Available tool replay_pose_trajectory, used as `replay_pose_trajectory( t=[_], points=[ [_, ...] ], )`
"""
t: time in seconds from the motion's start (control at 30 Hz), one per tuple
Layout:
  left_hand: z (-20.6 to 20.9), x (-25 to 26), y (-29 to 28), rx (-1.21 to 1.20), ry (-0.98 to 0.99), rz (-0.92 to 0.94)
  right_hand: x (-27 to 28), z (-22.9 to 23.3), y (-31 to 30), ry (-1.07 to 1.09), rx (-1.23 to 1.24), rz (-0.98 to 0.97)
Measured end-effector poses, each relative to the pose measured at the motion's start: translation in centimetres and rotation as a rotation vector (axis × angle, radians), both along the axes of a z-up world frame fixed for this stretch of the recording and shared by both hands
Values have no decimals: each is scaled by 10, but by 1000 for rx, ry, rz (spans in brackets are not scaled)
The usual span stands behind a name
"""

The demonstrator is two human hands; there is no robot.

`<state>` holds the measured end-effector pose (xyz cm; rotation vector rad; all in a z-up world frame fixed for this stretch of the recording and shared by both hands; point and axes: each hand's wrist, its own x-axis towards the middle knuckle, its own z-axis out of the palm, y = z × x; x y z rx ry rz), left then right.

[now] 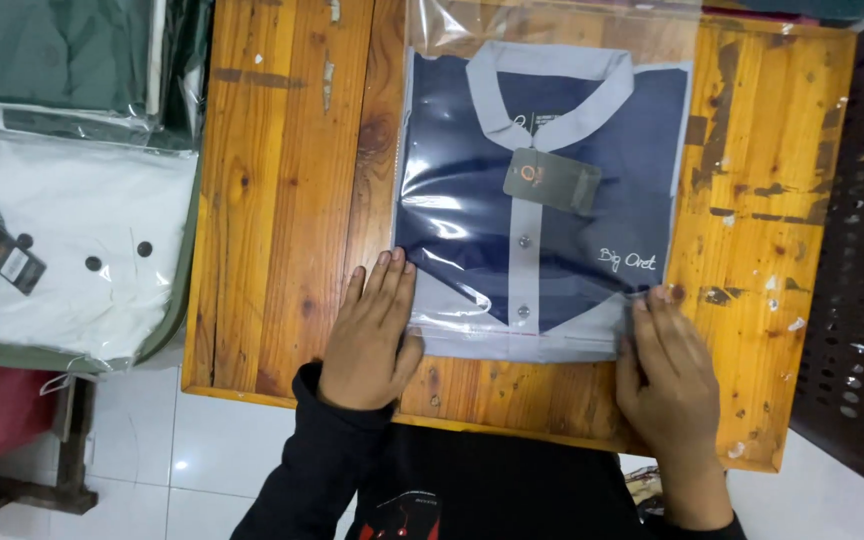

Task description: Packing folded shirts into plastic bags and sealing the adhesive strips.

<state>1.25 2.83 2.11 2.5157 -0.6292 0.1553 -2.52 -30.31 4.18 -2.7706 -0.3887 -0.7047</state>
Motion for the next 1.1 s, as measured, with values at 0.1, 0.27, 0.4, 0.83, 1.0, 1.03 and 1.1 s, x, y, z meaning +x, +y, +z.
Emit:
replay_pose_trajectory(
  t=[0.1, 0.27, 0.4, 0.83, 1.0, 1.03, 1.1],
  points=[
    [-9, 1, 1, 83, -80, 8, 2, -9, -4, 17, 2, 19],
    [-25, 1, -20, 74, -256, 155, 2, -16, 0, -23, 14, -97],
    [-38, 5, -29, 147, -462, 355, 13, -31, -6, -159, -81, -193],
    [-18, 24, -22, 15, -288, 68, 27, -1, 5, -113, -70, 174],
    [-28, 29, -36, 61, -496, 256, 33, 3, 12, -141, -144, 60],
    [-27, 32, -38, 60, -497, 259, 34, -9, 8, -142, -144, 62],
    [-24, 35, -40, 57, -572, 310, 34, -33, 1, -240, -139, -25]
  ],
)
